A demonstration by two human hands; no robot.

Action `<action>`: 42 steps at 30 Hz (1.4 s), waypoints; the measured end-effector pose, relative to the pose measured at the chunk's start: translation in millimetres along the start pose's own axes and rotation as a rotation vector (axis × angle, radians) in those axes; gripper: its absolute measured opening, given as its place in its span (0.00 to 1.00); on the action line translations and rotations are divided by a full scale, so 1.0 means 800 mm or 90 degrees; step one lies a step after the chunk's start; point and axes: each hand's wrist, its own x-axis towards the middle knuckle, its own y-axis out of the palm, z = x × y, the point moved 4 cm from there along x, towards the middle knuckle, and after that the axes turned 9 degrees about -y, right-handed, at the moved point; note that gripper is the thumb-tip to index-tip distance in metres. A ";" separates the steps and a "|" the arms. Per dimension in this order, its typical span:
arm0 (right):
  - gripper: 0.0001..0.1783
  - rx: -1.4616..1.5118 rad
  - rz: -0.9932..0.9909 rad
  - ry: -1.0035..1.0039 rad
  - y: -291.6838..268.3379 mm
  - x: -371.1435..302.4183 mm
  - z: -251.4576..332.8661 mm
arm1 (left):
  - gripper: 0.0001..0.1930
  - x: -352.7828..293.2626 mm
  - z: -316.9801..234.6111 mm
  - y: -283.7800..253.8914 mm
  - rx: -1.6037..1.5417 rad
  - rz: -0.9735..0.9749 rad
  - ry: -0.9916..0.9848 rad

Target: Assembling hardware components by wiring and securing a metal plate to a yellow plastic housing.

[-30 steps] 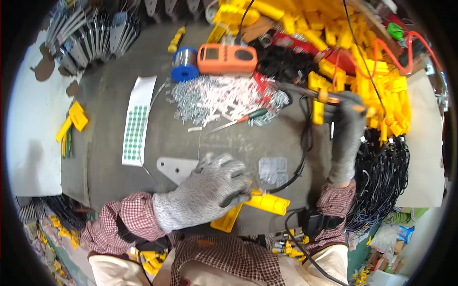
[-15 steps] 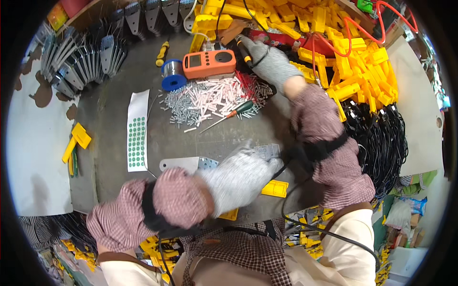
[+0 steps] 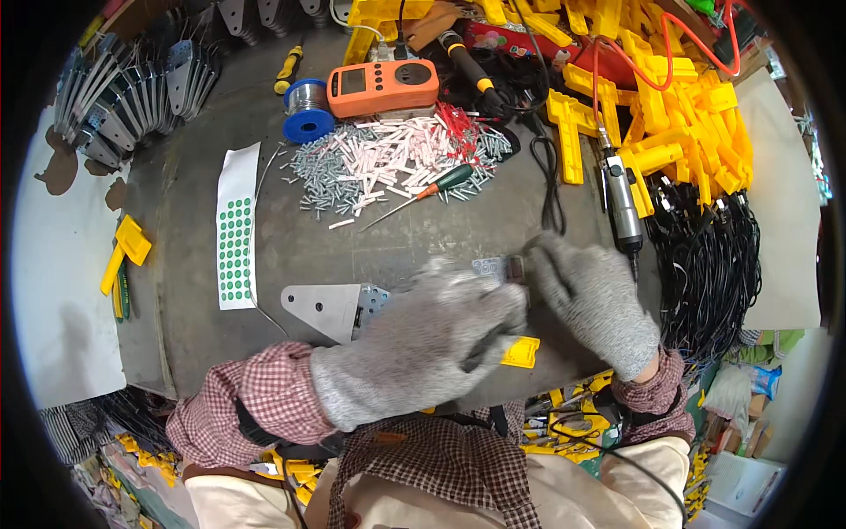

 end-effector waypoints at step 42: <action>0.08 0.366 -0.198 -0.109 0.104 0.053 0.023 | 0.13 -0.069 0.054 0.005 0.213 -0.030 -0.129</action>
